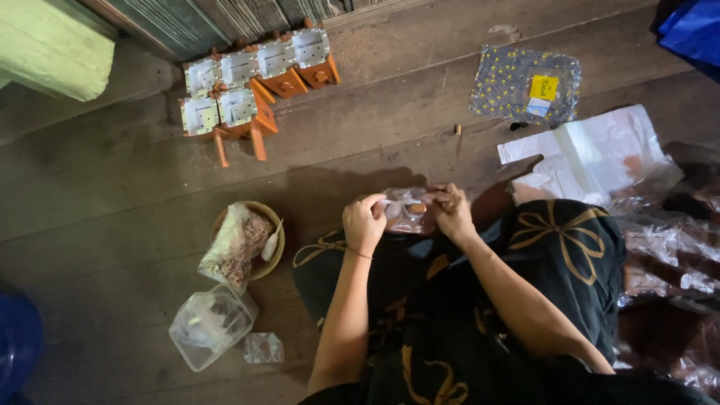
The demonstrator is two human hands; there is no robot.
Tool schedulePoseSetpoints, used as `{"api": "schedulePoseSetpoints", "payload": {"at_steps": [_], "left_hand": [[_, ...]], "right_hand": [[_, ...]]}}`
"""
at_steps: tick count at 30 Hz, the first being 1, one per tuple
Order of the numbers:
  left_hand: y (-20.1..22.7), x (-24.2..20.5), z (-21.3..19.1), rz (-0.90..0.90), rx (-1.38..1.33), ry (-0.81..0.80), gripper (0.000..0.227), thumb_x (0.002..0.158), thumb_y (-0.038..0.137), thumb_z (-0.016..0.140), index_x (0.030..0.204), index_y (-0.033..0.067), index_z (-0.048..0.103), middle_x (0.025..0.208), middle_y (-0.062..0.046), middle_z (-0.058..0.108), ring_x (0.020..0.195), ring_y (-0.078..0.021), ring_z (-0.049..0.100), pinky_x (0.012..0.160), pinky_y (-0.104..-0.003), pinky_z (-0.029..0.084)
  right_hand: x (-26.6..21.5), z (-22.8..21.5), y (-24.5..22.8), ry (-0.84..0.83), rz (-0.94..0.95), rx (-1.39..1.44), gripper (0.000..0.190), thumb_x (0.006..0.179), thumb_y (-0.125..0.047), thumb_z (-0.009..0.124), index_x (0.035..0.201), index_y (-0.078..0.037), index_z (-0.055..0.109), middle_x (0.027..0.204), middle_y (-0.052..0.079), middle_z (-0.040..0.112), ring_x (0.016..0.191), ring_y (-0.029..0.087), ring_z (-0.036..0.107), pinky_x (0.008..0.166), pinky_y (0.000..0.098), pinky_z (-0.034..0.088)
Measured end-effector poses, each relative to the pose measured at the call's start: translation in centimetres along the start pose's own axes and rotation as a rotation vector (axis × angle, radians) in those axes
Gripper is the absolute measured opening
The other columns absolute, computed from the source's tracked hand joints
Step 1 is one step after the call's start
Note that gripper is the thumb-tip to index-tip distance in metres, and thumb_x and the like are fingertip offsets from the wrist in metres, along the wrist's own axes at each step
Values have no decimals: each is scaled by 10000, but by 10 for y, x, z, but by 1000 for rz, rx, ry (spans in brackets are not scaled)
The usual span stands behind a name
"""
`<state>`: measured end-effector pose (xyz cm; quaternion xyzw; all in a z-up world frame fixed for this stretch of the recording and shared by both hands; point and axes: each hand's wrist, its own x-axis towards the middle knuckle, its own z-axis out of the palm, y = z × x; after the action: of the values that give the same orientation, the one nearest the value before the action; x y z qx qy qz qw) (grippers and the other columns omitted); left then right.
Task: The person is manually packaging small rectangular components into individual clear plastic bags while sitting on a wooden floor.
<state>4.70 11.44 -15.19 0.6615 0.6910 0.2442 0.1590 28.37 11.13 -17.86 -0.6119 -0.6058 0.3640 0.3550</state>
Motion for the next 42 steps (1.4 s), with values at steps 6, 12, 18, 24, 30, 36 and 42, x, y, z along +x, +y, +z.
{"api": "schedulePoseSetpoints", "payload": {"at_steps": [6, 12, 18, 24, 30, 36, 42], "left_hand": [[-15, -3, -14, -3, -18, 109, 159, 785, 139, 726, 847, 273, 787, 672, -26, 732, 686, -286, 730, 716, -404, 598], [-1, -9, -42, 32, -247, 70, 87, 837, 126, 729, 869, 204, 750, 754, -58, 730, 787, -303, 731, 766, -404, 586], [44, -7, -77, 45, -706, -146, 97, 1020, 234, 560, 1031, 148, 604, 1135, -123, 748, 1089, -350, 691, 915, -464, 544], [27, -4, -25, -117, -726, -221, 115, 1070, 245, 454, 1135, 175, 520, 1059, -208, 728, 1035, -436, 696, 922, -539, 530], [44, 6, -21, 33, -536, -133, 143, 1011, 176, 573, 1149, 202, 548, 975, -166, 763, 989, -420, 720, 865, -524, 573], [58, 15, -39, 61, -457, -158, 352, 973, 127, 598, 1287, 221, 471, 996, -225, 750, 974, -466, 709, 848, -575, 572], [57, 19, -44, 107, -426, -196, 510, 972, 132, 532, 1449, 253, 399, 790, -207, 714, 839, -463, 721, 731, -580, 571]], "right_hand": [[-13, -11, 26, 63, 80, -315, 125, 893, -366, 763, 1001, -316, 801, 1062, -51, 649, 971, 273, 611, 832, 459, 466], [-9, -12, 32, -7, 39, -56, 74, 943, -242, 770, 938, -177, 804, 833, 47, 660, 815, 275, 689, 737, 396, 537], [5, -29, -22, -103, 67, 164, 166, 977, -279, 734, 1000, -116, 754, 797, 76, 700, 775, 216, 682, 744, 397, 541], [27, -9, -45, -154, 23, 338, 132, 1019, -168, 661, 1080, -53, 681, 781, 79, 692, 776, 153, 646, 771, 343, 538], [40, 13, -60, -161, 0, 296, 152, 934, -116, 743, 1036, -25, 677, 796, 157, 734, 757, 258, 711, 752, 405, 553], [45, 15, -49, -184, 119, 271, 240, 985, -274, 707, 881, -64, 761, 695, 105, 717, 678, 159, 651, 670, 338, 539], [41, -6, -107, -258, 158, 221, 221, 835, -316, 850, 921, -115, 821, 790, 137, 769, 763, 230, 728, 727, 392, 561]]}}
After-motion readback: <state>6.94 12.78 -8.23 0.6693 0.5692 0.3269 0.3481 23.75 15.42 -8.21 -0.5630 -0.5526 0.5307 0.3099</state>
